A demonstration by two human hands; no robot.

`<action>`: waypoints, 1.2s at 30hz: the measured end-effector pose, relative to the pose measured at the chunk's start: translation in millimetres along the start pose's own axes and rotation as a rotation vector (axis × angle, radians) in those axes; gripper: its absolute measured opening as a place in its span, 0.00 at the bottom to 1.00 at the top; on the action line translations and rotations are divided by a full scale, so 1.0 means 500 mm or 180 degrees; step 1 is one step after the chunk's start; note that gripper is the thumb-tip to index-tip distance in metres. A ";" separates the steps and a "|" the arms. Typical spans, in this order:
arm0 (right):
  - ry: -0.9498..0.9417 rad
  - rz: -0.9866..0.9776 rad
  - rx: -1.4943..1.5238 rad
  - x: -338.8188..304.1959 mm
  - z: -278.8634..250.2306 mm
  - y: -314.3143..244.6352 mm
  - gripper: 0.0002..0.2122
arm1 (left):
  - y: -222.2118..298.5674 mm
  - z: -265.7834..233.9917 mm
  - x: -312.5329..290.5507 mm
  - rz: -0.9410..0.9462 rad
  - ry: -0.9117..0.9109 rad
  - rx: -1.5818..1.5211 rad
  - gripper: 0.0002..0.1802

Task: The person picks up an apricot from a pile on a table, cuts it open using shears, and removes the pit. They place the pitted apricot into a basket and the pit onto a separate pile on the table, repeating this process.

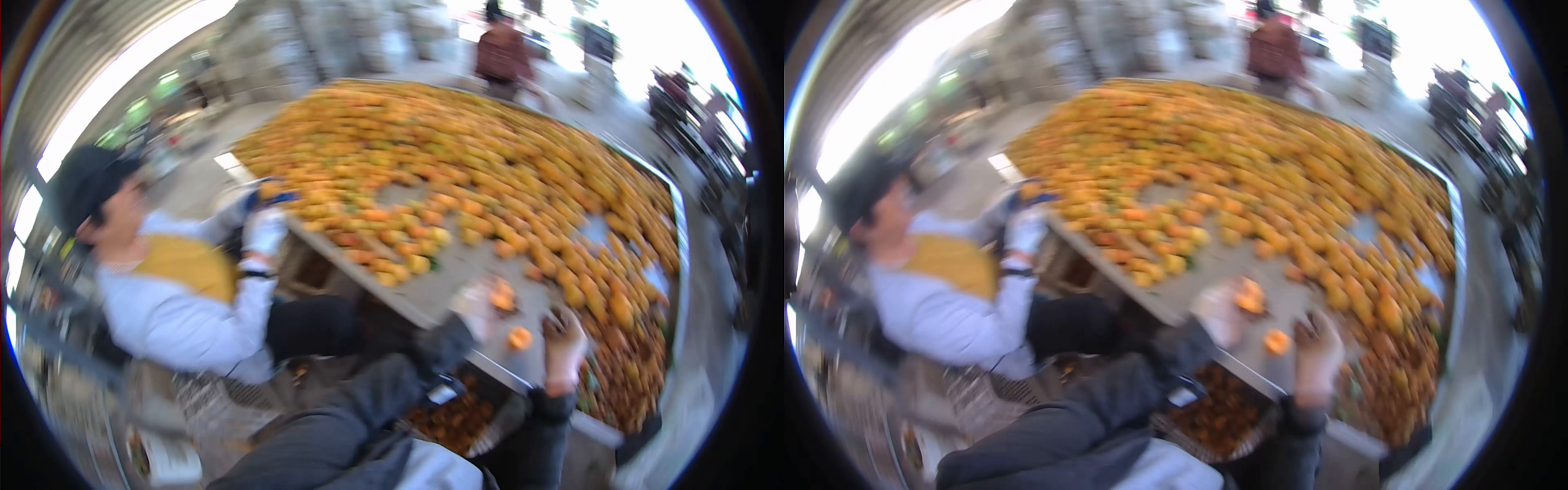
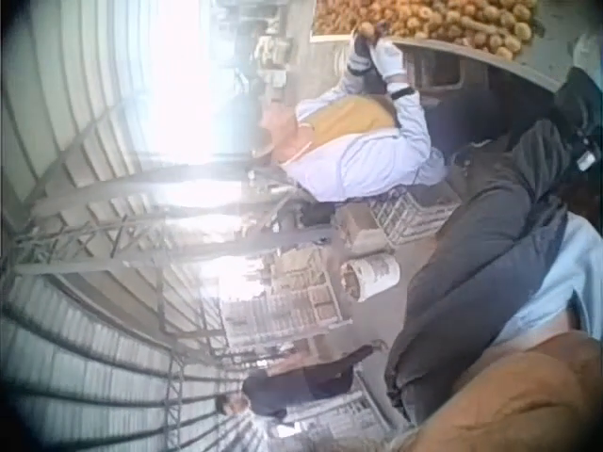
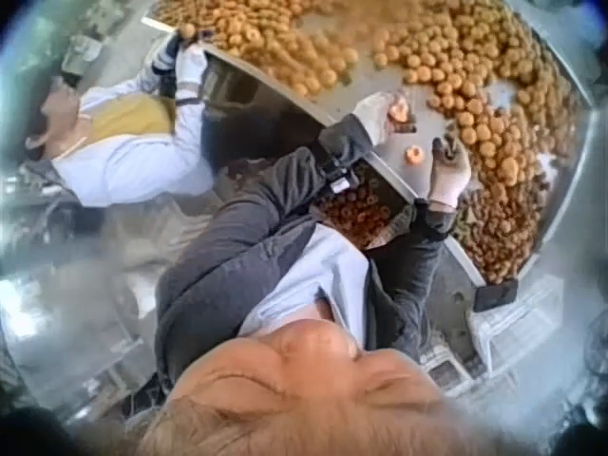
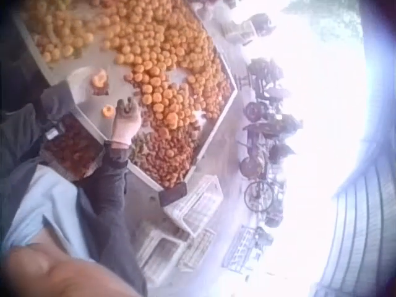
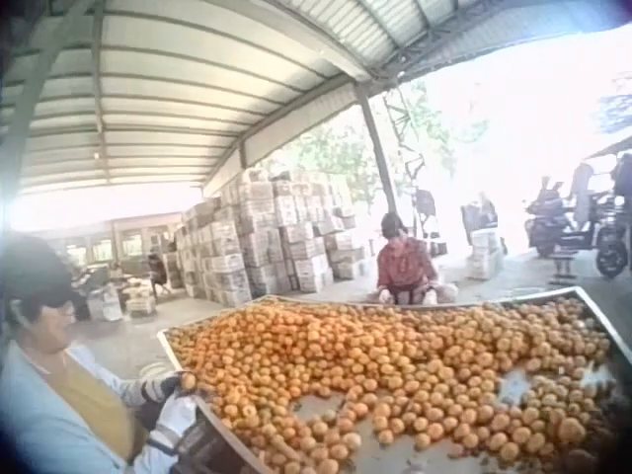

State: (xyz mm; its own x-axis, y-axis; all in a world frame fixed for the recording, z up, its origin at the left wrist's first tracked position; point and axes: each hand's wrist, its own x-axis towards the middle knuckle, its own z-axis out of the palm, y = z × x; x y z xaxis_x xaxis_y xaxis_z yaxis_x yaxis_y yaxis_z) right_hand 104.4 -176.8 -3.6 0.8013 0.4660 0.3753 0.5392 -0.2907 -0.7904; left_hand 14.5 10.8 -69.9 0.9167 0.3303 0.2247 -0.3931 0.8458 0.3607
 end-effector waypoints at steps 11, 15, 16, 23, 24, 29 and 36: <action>0.0498 0.0762 0.0365 0.003 -0.129 -0.039 0.10 | -0.085 0.239 0.083 -0.2473 -0.0323 0.7689 0.26; 0.0545 0.0791 0.0576 0.000 -0.154 -0.061 0.09 | -0.125 0.187 0.071 -0.2599 -0.1040 0.7877 0.21; 0.0554 0.0825 0.0720 -0.001 -0.147 -0.056 0.09 | -0.113 0.191 0.070 -0.2476 -0.0923 0.7747 0.18; 0.0600 0.0776 0.0647 -0.011 -0.140 -0.042 0.09 | -0.016 0.367 -0.026 -0.2200 -0.0764 0.5808 0.24; 0.0642 0.0727 0.0589 -0.008 -0.135 -0.036 0.09 | -0.008 0.386 -0.039 -0.2447 -0.1078 0.5699 0.27; 0.0631 0.0880 0.0652 -0.004 -0.137 -0.054 0.08 | 0.053 0.307 0.010 -0.2327 -0.1032 0.6026 0.34; 0.0586 0.0735 0.0539 -0.001 -0.133 -0.056 0.07 | 0.151 0.073 0.204 -0.0764 0.1527 0.6555 0.19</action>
State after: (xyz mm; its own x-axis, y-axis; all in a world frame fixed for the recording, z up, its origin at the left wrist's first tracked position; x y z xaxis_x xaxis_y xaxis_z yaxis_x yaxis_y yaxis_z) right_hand 106.2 -224.5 50.4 0.9390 0.2407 0.2458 0.2996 -0.2208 -0.9282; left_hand 75.6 93.1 13.5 0.7596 0.6494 -0.0357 0.5154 -0.5676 0.6420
